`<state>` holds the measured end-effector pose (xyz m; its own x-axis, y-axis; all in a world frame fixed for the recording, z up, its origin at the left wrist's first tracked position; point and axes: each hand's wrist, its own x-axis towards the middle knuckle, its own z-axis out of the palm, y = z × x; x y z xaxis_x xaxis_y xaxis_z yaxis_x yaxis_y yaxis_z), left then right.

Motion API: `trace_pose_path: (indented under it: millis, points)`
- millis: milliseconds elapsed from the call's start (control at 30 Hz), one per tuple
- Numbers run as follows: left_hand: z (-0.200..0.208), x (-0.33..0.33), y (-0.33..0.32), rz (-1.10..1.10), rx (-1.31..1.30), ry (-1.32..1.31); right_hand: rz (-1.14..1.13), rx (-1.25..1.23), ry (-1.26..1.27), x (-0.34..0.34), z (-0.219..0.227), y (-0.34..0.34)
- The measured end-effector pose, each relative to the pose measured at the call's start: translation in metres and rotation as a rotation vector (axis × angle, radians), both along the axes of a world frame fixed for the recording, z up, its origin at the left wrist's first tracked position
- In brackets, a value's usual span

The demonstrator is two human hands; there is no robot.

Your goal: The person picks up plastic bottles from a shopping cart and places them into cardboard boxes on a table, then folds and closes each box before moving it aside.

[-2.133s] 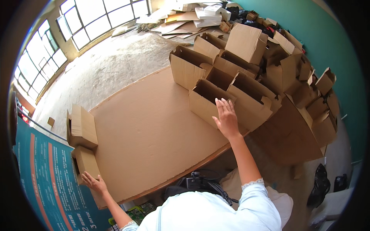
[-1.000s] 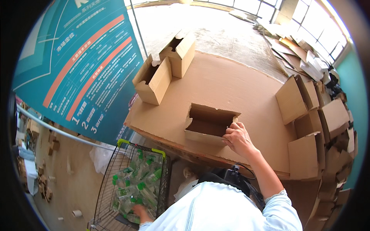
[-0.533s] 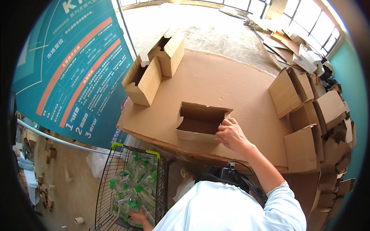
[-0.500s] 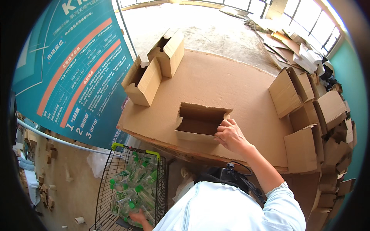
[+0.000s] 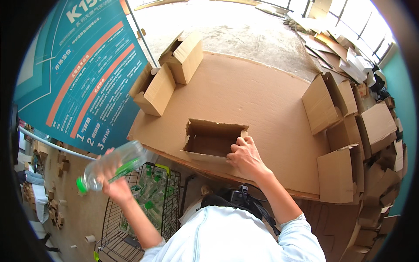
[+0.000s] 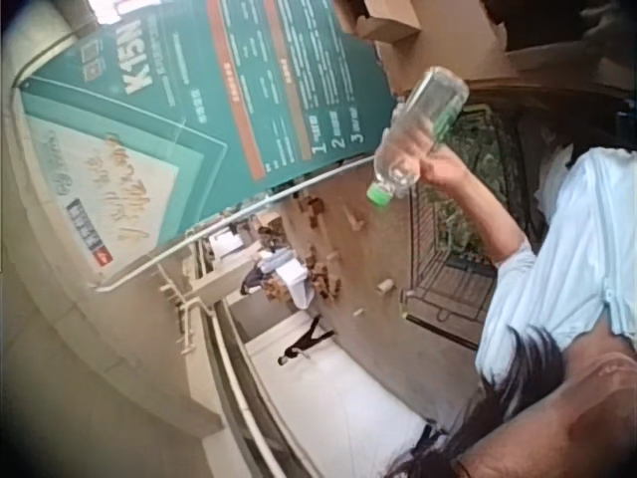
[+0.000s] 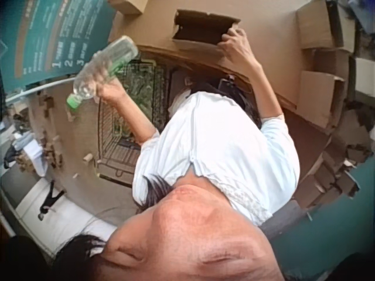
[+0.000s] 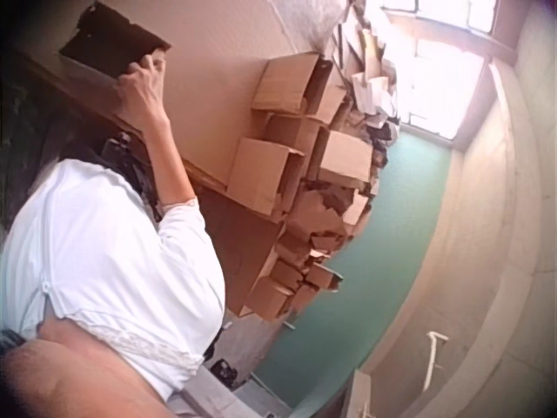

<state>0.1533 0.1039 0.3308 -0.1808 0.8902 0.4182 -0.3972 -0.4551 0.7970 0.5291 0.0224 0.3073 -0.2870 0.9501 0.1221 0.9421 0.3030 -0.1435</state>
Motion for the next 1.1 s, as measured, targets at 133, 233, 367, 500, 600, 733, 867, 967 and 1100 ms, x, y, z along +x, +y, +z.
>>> trace_pose_path:
  millis: [133,233,367,500,600,733,867,967,1100]
  points:
    - [0.041,0.126,0.031,-0.464,0.110,0.300,0.000,-0.017,-0.007,0.002,0.002,-0.003]
    - [0.030,0.175,0.042,-0.506,0.170,0.803,-0.009,0.049,-0.034,0.005,-0.010,-0.005]
    - [0.024,0.200,0.055,-0.627,0.232,1.332,-0.060,0.143,0.099,0.008,-0.015,-0.010]
    - [0.009,0.216,0.077,-0.831,0.335,1.888,-0.076,0.183,0.187,0.006,-0.021,-0.014]
    - [-0.010,0.236,0.083,-1.019,0.214,2.163,-0.036,0.162,0.239,-0.005,-0.026,-0.011]
    - [-0.085,0.246,0.082,-1.075,0.473,2.442,0.002,0.160,0.284,-0.009,-0.025,-0.006]
    - [-0.091,0.244,0.080,-1.013,0.345,2.347,-0.008,0.184,0.318,-0.009,-0.029,-0.001]
    - [-0.048,0.222,0.079,-1.045,0.200,2.045,0.015,0.108,0.322,-0.007,-0.030,0.001]
    - [0.026,0.162,0.062,-0.633,0.245,1.375,-0.146,0.320,0.442,0.002,-0.031,-0.009]
